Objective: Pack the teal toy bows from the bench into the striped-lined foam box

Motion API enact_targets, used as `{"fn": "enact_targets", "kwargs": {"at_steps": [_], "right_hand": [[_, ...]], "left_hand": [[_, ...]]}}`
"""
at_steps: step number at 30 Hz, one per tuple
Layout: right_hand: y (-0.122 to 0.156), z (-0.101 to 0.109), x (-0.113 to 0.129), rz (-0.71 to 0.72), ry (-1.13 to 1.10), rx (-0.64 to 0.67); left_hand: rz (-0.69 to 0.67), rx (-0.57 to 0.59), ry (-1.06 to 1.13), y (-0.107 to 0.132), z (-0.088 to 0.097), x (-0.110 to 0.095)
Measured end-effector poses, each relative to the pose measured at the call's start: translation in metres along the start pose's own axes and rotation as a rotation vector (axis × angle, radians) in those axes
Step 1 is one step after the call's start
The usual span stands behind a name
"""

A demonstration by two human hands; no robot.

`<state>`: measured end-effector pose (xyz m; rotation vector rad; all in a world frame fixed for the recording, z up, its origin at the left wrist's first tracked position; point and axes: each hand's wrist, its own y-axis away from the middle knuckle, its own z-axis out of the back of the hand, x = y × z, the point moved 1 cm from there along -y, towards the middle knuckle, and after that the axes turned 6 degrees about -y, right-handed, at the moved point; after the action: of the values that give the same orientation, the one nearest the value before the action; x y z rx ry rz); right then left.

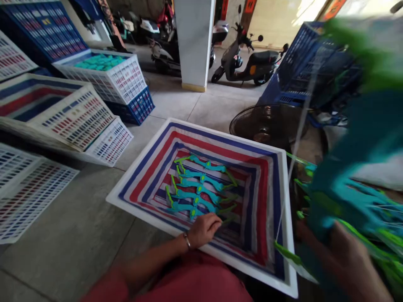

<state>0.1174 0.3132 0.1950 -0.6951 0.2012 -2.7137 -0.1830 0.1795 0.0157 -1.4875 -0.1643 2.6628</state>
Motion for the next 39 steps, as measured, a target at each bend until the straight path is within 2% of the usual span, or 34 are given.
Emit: {"fn": "enact_targets", "kwargs": {"at_steps": [3, 5, 7, 9, 11, 15, 18, 20, 23, 25, 29, 33, 36, 39], "right_hand": [[-0.022, -0.049, 0.045, 0.056, -0.186, 0.161], [-0.031, -0.095, 0.064, 0.097, -0.221, 0.304], [-0.035, -0.145, 0.071, 0.117, -0.177, 0.414], [-0.035, -0.193, 0.069, 0.107, -0.038, 0.509], [-0.036, -0.233, 0.062, 0.074, 0.121, 0.588], [-0.048, -0.291, 0.047, 0.008, 0.257, 0.63], [-0.069, -0.331, 0.032, -0.018, 0.297, 0.65], [-0.087, -0.36, 0.02, -0.015, 0.31, 0.664], [-0.118, -0.409, 0.007, 0.022, 0.305, 0.678], [-0.138, -0.442, 0.0, 0.053, 0.294, 0.685], [-0.169, -0.502, -0.013, 0.09, 0.285, 0.707], [-0.184, -0.551, -0.029, 0.093, 0.309, 0.724], [-0.184, -0.577, -0.04, 0.102, 0.321, 0.767], [-0.18, -0.593, -0.048, 0.122, 0.325, 0.816]], "left_hand": [[0.058, -0.021, -0.011, -0.004, 0.035, 0.006], [0.101, 0.026, -0.079, 0.001, 0.054, 0.018], [0.153, 0.083, -0.16, 0.013, 0.071, 0.036], [0.207, 0.113, -0.241, 0.031, 0.093, 0.056], [0.251, 0.077, -0.353, 0.051, 0.123, 0.078], [0.355, -0.204, -0.798, 0.079, 0.212, 0.119], [0.628, -0.335, -1.118, 0.086, 0.275, 0.144], [0.844, -0.302, -1.136, 0.087, 0.299, 0.158], [1.132, -0.153, -1.019, 0.086, 0.308, 0.175], [1.206, -0.105, -0.995, 0.085, 0.304, 0.181], [1.203, -0.088, -1.035, 0.085, 0.3, 0.187], [1.217, -0.083, -1.103, 0.09, 0.3, 0.191], [1.264, -0.068, -1.118, 0.093, 0.3, 0.194], [1.277, -0.065, -1.145, 0.094, 0.3, 0.194]]}}
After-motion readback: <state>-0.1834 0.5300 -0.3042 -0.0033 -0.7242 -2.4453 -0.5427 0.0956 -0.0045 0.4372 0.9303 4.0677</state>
